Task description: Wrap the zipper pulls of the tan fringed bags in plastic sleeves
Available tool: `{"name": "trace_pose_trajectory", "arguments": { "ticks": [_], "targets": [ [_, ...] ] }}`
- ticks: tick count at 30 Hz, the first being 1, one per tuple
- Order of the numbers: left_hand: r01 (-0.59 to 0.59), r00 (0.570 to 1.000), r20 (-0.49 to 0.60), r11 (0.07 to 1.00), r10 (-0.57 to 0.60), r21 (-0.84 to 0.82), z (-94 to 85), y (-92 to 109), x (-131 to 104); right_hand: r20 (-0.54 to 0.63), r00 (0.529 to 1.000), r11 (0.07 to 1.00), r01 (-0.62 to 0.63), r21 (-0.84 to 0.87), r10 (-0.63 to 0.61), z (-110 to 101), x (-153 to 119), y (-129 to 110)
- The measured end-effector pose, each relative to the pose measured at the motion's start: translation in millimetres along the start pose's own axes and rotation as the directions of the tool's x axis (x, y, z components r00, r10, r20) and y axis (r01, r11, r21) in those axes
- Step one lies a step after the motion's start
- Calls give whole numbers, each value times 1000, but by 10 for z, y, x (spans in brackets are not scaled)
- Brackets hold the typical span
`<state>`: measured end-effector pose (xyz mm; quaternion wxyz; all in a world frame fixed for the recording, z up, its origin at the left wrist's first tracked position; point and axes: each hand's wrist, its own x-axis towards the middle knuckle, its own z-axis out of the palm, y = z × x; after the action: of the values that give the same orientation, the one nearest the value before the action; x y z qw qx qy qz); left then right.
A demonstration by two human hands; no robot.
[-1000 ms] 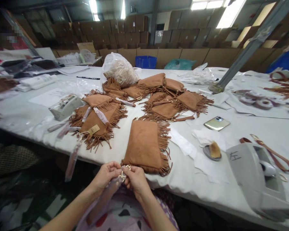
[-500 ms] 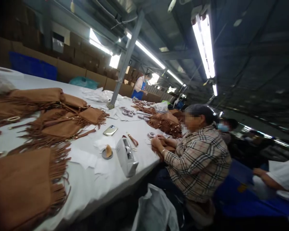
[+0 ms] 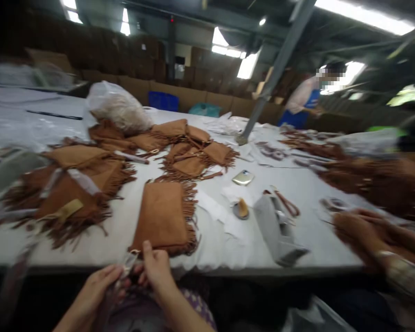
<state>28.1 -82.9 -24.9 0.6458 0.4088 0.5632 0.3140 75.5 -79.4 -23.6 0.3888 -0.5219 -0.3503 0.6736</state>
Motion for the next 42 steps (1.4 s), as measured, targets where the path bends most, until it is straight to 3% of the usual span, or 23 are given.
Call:
{"name": "trace_pose_trajectory", "arguments": {
  "ticks": [2, 4, 7, 10, 16, 21, 25, 30, 35, 39, 42],
  "targets": [
    [65, 998, 14, 997, -64, -48, -304, -16, -72, 19, 1000, 1000, -24, -7, 24, 152, 9, 45],
    [99, 990, 114, 987, -85, -130, -401, -5, -94, -37, 998, 998, -49, -37, 48, 6, -9, 22],
    [107, 981, 183, 973, -70, -205, -358, 20, -79, -90, 993, 995, -80, -59, 74, -405, -31, -61],
    [126, 980, 179, 968, -87, -217, -316, 22, -70, -130, 988, 994, -88, -66, 79, -614, -50, -107],
    [101, 986, 153, 977, -72, -189, -307, 38, -110, 64, 996, 997, -65, -49, 68, -595, -148, -120],
    [113, 980, 181, 979, -81, -170, -309, 46, -179, 7, 998, 996, -66, 52, 66, -626, -147, -153],
    [81, 994, 88, 983, -67, -166, -324, -26, -179, 18, 993, 993, -120, 8, 120, -636, -93, -174],
    [-32, 993, -120, 988, 14, -153, -269, -100, -200, -48, 985, 986, -167, 3, 167, -613, -61, -171],
    [-244, 930, -290, 969, 224, -33, -174, -77, -331, -39, 985, 982, -163, 100, 167, -560, -67, -182],
    [-320, 897, -285, 941, 337, 108, -173, -94, -376, -4, 981, 966, -190, 178, 194, -559, -80, -194],
    [-378, 883, -187, 889, 430, 258, -217, -139, -360, -20, 977, 960, -204, 190, 212, -571, -103, -209]
  ]
}}
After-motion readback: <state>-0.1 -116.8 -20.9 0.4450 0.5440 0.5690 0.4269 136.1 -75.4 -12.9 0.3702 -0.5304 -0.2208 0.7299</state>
